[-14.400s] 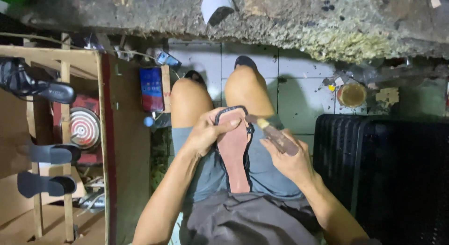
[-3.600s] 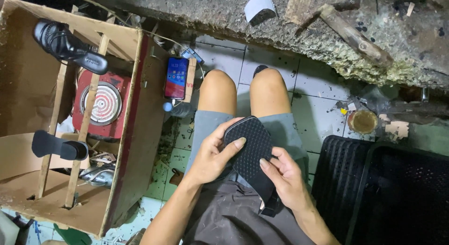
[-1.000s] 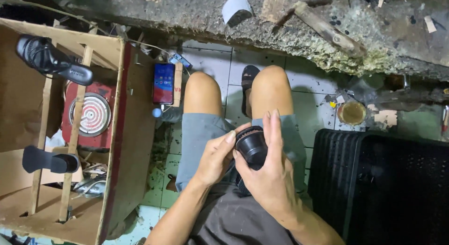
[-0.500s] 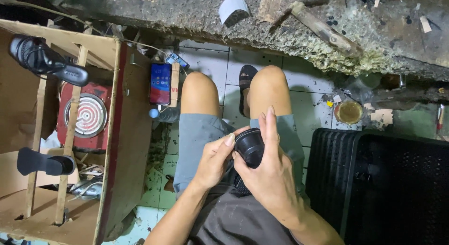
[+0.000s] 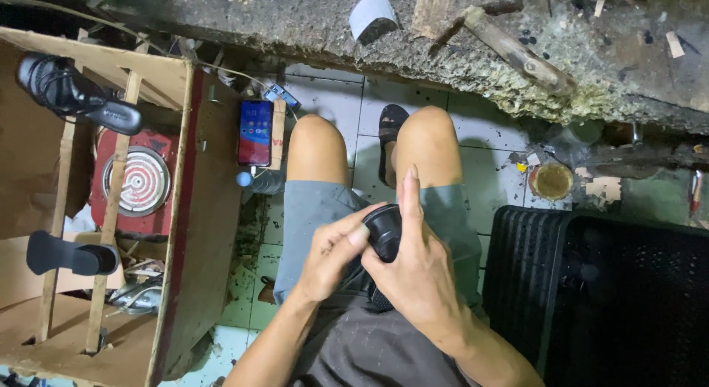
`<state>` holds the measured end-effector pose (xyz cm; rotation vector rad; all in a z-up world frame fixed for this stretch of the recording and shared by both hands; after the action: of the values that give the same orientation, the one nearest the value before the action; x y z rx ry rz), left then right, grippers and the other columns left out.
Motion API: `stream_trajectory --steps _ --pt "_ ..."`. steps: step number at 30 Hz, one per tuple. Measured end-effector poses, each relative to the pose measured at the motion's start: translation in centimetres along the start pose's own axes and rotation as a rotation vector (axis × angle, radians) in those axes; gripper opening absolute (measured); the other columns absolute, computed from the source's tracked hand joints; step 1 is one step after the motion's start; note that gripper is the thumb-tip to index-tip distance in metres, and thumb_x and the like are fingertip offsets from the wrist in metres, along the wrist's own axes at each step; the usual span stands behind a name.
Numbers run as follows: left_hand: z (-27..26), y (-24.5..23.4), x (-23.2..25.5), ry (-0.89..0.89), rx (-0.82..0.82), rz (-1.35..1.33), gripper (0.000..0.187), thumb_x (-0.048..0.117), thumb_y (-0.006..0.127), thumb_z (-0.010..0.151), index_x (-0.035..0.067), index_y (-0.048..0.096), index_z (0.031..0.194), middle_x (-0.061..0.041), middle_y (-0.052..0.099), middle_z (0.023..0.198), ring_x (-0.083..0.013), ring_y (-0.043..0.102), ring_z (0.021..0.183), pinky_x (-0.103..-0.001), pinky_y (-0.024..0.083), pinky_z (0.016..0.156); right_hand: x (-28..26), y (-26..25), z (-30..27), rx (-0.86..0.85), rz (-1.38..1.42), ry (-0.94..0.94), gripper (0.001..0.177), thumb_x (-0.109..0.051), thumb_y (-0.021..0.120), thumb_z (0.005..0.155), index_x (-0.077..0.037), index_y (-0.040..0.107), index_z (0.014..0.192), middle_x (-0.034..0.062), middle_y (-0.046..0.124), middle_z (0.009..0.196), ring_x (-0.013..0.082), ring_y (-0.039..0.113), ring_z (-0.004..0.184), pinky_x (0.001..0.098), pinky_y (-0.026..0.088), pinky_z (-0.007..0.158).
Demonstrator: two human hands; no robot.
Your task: Assembling a sandal by attaching the upper straps to the sole using a hammer and manual adjustments.
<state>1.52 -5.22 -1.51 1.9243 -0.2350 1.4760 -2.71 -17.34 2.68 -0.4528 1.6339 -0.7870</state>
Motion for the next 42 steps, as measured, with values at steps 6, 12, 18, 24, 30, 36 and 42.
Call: stream_trajectory --steps 6,12,18,24,30,36,42 --pt "0.2 -1.7 2.1 -0.136 0.167 0.366 0.054 0.023 0.077 0.081 0.003 0.064 0.129 -0.006 0.073 0.116 -0.0120 0.067 0.104 -0.026 0.057 0.092 0.1 3.0 0.6 -0.122 0.085 -0.059 0.094 -0.006 0.060 0.081 -0.011 0.007 0.159 0.0165 0.038 0.161 0.0344 0.048 0.140 0.0438 0.046 0.104" --pt "-0.8 -3.2 1.8 -0.134 0.201 0.336 0.050 0.023 0.076 0.083 0.002 0.064 0.127 -0.009 0.073 0.121 -0.0129 0.066 0.107 -0.027 0.055 0.095 1.0 6.7 -2.1 0.344 -0.008 -0.331 0.075 -0.018 0.067 0.097 0.011 0.023 0.150 0.0270 0.059 0.140 0.0366 0.067 0.123 0.0408 0.058 0.098" --pt "-0.9 -6.9 -2.1 -0.169 0.533 -0.082 0.037 0.000 0.082 0.076 -0.006 0.067 0.110 -0.022 0.071 0.076 -0.0290 0.073 0.060 -0.046 0.063 0.042 -0.8 3.6 1.0 -0.022 0.165 -0.401 0.106 -0.016 0.091 0.062 0.000 0.038 0.152 0.0318 0.049 0.145 0.0473 0.056 0.125 0.0509 0.052 0.097" --pt "2.0 -7.8 -6.4 0.313 0.690 -0.403 0.027 0.005 0.077 0.081 0.003 0.066 0.105 -0.015 0.073 0.085 -0.0267 0.075 0.078 -0.041 0.065 0.069 6.2 -5.2 4.5 0.425 0.222 -0.161 0.040 0.013 0.071 0.095 0.001 0.065 0.133 0.0342 0.068 0.106 0.0370 0.071 0.077 0.0403 0.060 0.064" --pt "-0.1 -9.4 -2.5 0.031 0.368 0.278 0.067 0.004 0.096 0.058 -0.001 0.069 0.119 -0.013 0.075 0.106 -0.0171 0.064 0.099 -0.033 0.052 0.095 6.3 -1.5 4.0 0.272 -0.202 -0.761 0.041 -0.037 0.085 0.078 -0.014 0.075 0.110 0.0047 0.071 0.110 0.0240 0.068 0.098 0.0533 0.041 0.110" --pt "1.7 -8.8 2.0 0.073 0.028 0.897 0.063 0.023 0.092 0.064 0.005 0.070 0.120 -0.015 0.076 0.103 -0.0308 0.069 0.098 -0.038 0.037 0.105 5.5 2.4 3.7 0.282 -0.457 -0.830 0.034 -0.039 0.066 0.097 -0.010 0.070 0.115 0.0093 0.063 0.109 0.0281 0.064 0.104 0.0654 0.034 0.111" --pt "3.3 -8.8 0.0 0.037 -0.060 0.997 0.072 0.032 0.093 0.061 0.010 0.068 0.126 -0.009 0.076 0.102 -0.0260 0.068 0.102 -0.033 0.035 0.100 5.2 2.5 3.6 0.307 -0.590 -0.817 0.026 -0.031 0.068 0.098 -0.007 0.068 0.107 0.0114 0.062 0.105 0.0294 0.064 0.102 0.0679 0.034 0.109"
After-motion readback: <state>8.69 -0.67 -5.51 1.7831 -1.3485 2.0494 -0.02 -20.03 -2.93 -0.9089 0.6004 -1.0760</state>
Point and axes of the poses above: each hand's wrist, its own z-axis towards the middle knuckle, its own y-axis out of the palm, x = y × z, the point moved 4 cm from there along z, towards the middle knuckle
